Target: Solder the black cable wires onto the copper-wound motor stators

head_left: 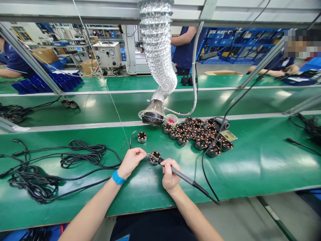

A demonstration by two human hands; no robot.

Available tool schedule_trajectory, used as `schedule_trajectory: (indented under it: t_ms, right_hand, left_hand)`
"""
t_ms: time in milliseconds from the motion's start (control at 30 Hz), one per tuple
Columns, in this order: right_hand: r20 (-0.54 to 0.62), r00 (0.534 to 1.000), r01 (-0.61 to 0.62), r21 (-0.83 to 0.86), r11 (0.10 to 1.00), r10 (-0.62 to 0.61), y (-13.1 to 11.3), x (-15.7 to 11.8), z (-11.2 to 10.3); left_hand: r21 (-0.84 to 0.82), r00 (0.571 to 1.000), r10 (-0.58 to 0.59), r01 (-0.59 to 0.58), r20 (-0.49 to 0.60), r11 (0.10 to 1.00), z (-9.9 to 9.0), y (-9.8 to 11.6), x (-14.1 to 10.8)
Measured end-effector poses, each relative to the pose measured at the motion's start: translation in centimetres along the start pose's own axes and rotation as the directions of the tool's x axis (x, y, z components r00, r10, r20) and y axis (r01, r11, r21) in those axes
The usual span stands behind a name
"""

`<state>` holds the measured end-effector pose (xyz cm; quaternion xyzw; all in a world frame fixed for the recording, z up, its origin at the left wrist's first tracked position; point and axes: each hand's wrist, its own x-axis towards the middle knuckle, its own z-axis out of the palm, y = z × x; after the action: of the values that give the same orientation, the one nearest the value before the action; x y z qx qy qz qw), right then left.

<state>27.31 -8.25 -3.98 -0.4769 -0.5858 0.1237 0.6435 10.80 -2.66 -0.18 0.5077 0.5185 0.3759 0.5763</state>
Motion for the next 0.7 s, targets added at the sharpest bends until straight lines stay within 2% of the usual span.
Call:
schedule_trajectory:
  t_ms: [333,700]
  right_hand:
    - [0.052,0.999,-0.016,0.040,0.999,0.014,-0.33,0.34,0.04]
    - [0.013,1.000,-0.007,0.079,0.997,0.006,-0.39,-0.14,-0.05]
  left_hand:
    - [0.015,1.000,0.003,-0.003,0.007,1.000,0.07,0.03,-0.04]
    - [0.003,1.000,0.001,-0.001,0.020,1.000,0.06,-0.07,0.02]
